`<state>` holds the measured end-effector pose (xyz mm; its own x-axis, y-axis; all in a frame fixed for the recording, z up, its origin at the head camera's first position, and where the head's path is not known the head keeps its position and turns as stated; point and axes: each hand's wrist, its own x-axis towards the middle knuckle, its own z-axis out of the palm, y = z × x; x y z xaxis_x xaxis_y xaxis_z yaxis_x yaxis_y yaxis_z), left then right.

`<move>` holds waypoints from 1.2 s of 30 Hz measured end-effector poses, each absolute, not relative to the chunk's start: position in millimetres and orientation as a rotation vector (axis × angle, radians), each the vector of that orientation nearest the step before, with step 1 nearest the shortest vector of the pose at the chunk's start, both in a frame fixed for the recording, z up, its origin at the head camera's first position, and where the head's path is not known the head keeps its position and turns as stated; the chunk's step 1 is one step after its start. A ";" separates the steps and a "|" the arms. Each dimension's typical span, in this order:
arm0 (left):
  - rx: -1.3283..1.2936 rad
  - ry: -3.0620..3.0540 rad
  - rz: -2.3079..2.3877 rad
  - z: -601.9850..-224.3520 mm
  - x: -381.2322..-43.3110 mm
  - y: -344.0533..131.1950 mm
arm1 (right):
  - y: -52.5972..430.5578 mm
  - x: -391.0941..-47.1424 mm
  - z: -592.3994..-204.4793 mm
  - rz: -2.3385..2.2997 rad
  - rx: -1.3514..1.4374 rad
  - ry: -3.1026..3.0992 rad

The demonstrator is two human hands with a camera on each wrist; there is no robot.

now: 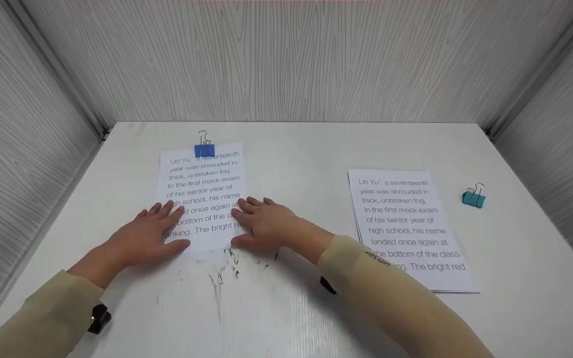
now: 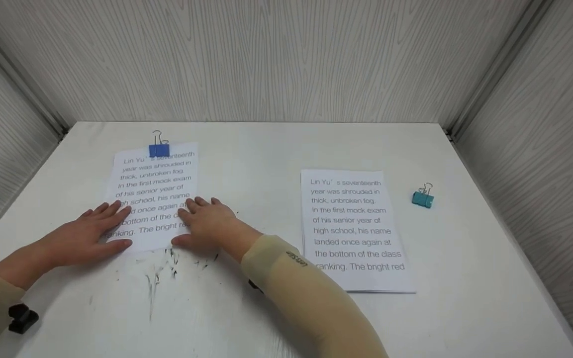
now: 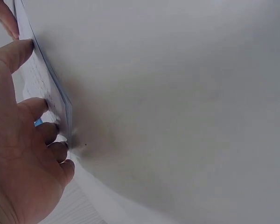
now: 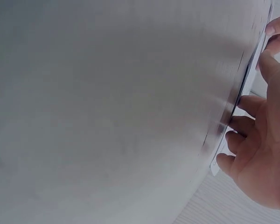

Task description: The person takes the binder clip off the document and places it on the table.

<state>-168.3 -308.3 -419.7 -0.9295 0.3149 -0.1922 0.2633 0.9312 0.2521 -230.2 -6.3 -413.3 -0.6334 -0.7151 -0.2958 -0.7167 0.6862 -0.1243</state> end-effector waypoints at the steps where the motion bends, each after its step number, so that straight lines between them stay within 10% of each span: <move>1: 0.436 2.857 0.323 -419.9 -168.0 -308.5 | -7.1 -229.8 -413.6 0.006 -1.127 2.576; 36: 0.656 2.844 0.217 -414.6 -172.7 -231.3 | 80.1 -221.7 -403.0 -0.083 -1.083 2.576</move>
